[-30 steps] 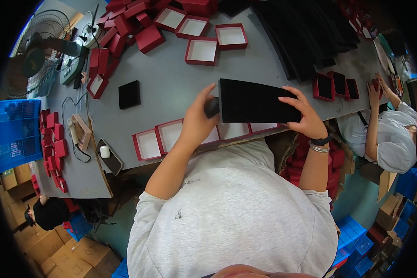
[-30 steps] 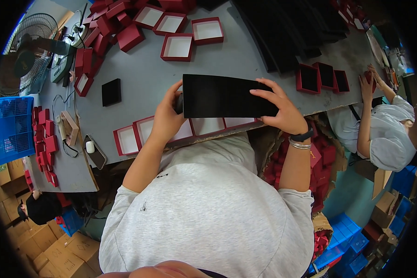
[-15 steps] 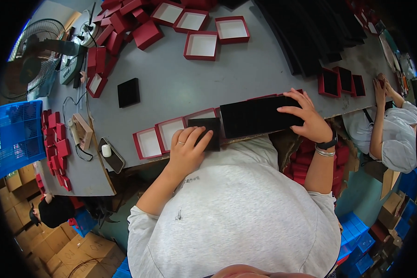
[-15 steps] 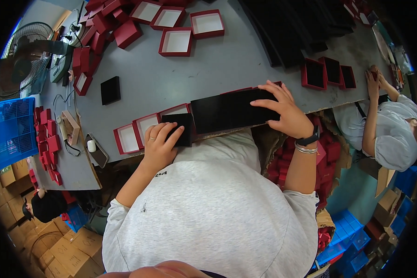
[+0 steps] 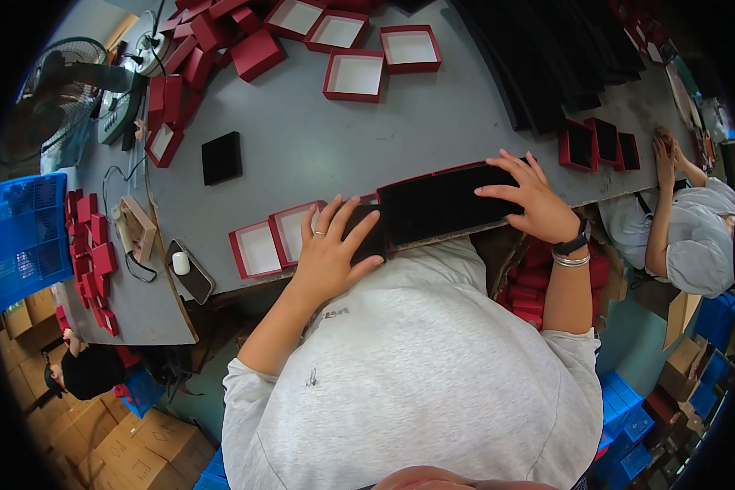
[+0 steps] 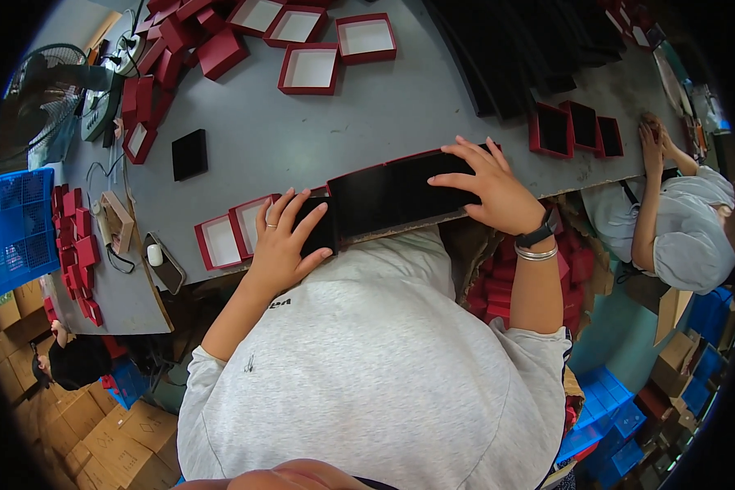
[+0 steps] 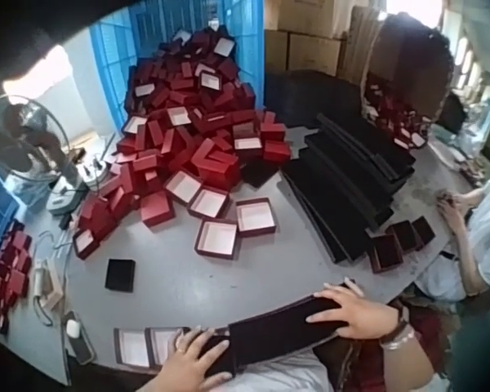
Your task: Assembling jewelry boxes by placing foam or fabric inserts into the bases and organizing them on a workbench.
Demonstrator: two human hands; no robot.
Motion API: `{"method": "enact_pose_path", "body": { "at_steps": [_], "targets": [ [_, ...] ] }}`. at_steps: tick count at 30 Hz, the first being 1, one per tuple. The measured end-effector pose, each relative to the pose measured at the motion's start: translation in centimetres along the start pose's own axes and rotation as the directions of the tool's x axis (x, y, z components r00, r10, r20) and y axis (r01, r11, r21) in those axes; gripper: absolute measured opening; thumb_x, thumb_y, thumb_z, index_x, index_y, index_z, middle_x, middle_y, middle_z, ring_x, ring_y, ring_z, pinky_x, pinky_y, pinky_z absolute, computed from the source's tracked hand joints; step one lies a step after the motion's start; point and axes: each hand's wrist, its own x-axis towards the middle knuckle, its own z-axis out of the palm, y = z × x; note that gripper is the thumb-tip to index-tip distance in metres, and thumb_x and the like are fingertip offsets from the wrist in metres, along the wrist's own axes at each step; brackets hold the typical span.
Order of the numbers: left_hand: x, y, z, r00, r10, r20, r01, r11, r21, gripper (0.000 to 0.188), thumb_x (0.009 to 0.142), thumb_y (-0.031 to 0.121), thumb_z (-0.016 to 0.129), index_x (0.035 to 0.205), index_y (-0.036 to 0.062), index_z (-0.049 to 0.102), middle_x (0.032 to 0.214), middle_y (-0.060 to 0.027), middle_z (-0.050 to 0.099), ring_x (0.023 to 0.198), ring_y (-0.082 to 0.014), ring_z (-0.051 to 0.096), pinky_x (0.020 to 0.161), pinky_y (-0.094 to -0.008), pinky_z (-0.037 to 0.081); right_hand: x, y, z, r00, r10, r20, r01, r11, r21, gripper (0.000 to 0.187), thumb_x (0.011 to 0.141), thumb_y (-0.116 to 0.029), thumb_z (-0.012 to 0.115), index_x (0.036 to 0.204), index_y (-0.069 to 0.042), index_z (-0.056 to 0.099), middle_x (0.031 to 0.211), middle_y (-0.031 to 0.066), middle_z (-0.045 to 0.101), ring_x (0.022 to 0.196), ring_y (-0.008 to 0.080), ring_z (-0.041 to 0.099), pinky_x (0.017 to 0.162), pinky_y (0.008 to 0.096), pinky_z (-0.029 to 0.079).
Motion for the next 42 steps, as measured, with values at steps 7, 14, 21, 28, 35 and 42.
{"method": "enact_pose_path", "body": {
  "at_steps": [7, 14, 21, 28, 35, 42],
  "targets": [
    [-0.4, 0.2, 1.4, 0.973, -0.121, -0.198, 0.111, 0.992, -0.061, 0.087, 0.08, 0.061, 0.074, 0.147, 0.0115, 0.047, 0.153, -0.0146, 0.041, 0.144, -0.0353, 0.034, 0.119, -0.0586, 0.016, 0.2, 0.9, 0.9, 1.0, 0.0, 0.022, 0.0, 1.0, 0.02, 0.065, 0.071, -0.014, 0.083, 0.131, -0.032, 0.067, 0.16, 0.0075, 0.038, 0.154, 0.0326, 0.024, 0.124, 0.0593, 0.013],
    [0.3, 1.1, 1.3, 0.979, -0.177, -0.105, 0.183, 0.982, 0.047, 0.081, 0.087, 0.057, 0.07, 0.152, 0.0167, 0.044, 0.158, -0.0161, 0.036, 0.145, -0.0351, 0.031, 0.119, -0.0578, 0.016, 0.1, 1.8, 2.4, 0.995, -0.055, -0.081, 0.056, 0.998, 0.013, 0.064, 0.071, -0.046, 0.083, 0.131, -0.029, 0.069, 0.162, 0.0102, 0.036, 0.154, 0.0355, 0.023, 0.123, 0.0591, 0.009],
    [1.2, 1.3, 0.5, 0.984, -0.177, -0.01, 0.177, 0.981, 0.085, 0.078, 0.091, 0.055, 0.066, 0.155, 0.0164, 0.041, 0.161, -0.0183, 0.032, 0.145, -0.0371, 0.032, 0.118, -0.0561, 0.02, 0.3, 1.5, 2.4, 0.993, -0.061, -0.101, 0.059, 0.998, -0.02, 0.064, 0.071, -0.046, 0.083, 0.13, -0.029, 0.069, 0.16, 0.0101, 0.039, 0.152, 0.0344, 0.027, 0.123, 0.0588, 0.011],
    [1.6, 1.3, 0.8, 0.981, -0.194, 0.03, 0.19, 0.977, 0.097, 0.079, 0.091, 0.056, 0.065, 0.154, 0.015, 0.041, 0.162, -0.0205, 0.028, 0.148, -0.0381, 0.027, 0.118, -0.0596, 0.017, 0.5, 1.1, 2.2, 0.993, -0.065, -0.099, 0.062, 0.997, -0.034, 0.061, 0.072, -0.042, 0.084, 0.13, -0.029, 0.07, 0.158, 0.0106, 0.041, 0.15, 0.0346, 0.031, 0.123, 0.0596, 0.012],
    [2.2, 1.6, -0.6, 0.99, -0.142, -0.003, 0.142, 0.988, -0.062, 0.088, 0.086, 0.068, 0.063, 0.154, 0.016, 0.041, 0.165, -0.02, 0.023, 0.155, -0.038, 0.015, 0.119, -0.0647, 0.006, 0.4, 1.1, 2.8, 0.987, -0.087, -0.137, 0.08, 0.995, -0.052, 0.057, 0.077, -0.039, 0.081, 0.132, -0.03, 0.068, 0.158, 0.0112, 0.041, 0.15, 0.0347, 0.032, 0.123, 0.061, 0.013],
    [8.0, 4.9, 1.2, 0.999, 0.028, -0.041, -0.03, 0.998, -0.049, 0.089, 0.083, 0.065, 0.069, 0.154, 0.0181, 0.042, 0.159, -0.0193, 0.034, 0.149, -0.038, 0.029, 0.118, -0.0613, 0.019, 0.6, 1.5, 3.0, 0.981, -0.126, -0.145, 0.115, 0.99, -0.086, 0.062, 0.078, -0.042, 0.08, 0.137, -0.032, 0.064, 0.159, 0.0097, 0.041, 0.15, 0.0323, 0.031, 0.123, 0.0605, 0.013]
  ]
}}
